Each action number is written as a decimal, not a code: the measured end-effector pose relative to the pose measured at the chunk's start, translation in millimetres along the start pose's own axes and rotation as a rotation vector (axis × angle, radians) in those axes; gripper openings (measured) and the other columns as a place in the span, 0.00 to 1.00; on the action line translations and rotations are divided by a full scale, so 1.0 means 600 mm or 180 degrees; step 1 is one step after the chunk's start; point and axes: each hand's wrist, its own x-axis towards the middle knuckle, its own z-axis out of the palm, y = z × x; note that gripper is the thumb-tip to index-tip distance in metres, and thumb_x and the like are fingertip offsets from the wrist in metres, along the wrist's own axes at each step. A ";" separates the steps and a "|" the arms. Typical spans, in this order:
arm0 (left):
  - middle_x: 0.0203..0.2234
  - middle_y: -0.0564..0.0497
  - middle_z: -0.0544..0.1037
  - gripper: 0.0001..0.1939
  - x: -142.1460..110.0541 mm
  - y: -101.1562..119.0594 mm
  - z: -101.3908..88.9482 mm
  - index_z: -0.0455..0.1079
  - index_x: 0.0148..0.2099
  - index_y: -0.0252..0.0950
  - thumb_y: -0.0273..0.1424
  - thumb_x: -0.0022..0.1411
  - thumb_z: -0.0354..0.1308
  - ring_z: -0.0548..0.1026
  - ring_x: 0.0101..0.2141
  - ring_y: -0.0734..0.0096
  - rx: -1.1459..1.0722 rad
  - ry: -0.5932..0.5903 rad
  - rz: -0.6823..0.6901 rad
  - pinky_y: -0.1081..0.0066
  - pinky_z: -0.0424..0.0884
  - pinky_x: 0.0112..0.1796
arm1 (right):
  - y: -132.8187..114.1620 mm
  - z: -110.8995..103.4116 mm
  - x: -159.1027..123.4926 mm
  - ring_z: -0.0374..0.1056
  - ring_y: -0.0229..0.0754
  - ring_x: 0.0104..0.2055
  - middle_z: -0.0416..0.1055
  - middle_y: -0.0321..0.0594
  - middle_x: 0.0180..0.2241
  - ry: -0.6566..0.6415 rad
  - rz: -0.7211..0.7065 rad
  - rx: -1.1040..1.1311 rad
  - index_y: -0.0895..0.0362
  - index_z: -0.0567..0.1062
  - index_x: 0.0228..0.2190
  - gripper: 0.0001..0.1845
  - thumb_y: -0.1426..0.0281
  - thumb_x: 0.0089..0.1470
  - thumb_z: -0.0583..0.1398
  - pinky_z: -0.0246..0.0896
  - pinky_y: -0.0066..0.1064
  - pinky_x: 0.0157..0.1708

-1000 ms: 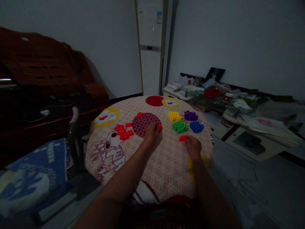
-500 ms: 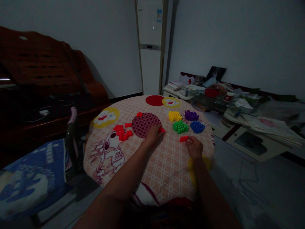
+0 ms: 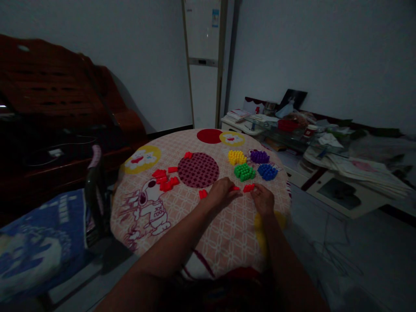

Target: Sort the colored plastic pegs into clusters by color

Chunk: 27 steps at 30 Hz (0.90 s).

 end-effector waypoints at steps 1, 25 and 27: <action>0.34 0.44 0.77 0.15 0.001 -0.003 0.000 0.78 0.36 0.35 0.42 0.62 0.62 0.74 0.34 0.65 0.0026 -0.0088 0.0077 0.70 0.66 0.35 | 0.000 0.000 0.001 0.67 0.43 0.26 0.74 0.38 0.23 -0.0037 -0.0021 -0.0046 0.57 0.82 0.42 0.22 0.61 0.49 0.59 0.56 0.31 0.28; 0.24 0.54 0.74 0.12 0.048 0.050 0.063 0.76 0.35 0.32 0.37 0.58 0.61 0.70 0.27 0.73 -0.1564 0.0228 -0.0473 0.74 0.60 0.28 | 0.020 0.003 0.008 0.73 0.46 0.31 0.79 0.44 0.29 0.0190 -0.0043 0.0342 0.57 0.82 0.38 0.19 0.62 0.51 0.57 0.65 0.33 0.34; 0.24 0.54 0.75 0.11 0.053 0.048 0.069 0.76 0.35 0.32 0.37 0.58 0.62 0.70 0.28 0.73 -0.1574 0.0229 -0.0464 0.74 0.62 0.28 | 0.021 0.003 0.009 0.73 0.46 0.31 0.80 0.45 0.30 0.0179 -0.0045 0.0342 0.57 0.82 0.39 0.19 0.62 0.51 0.57 0.65 0.34 0.34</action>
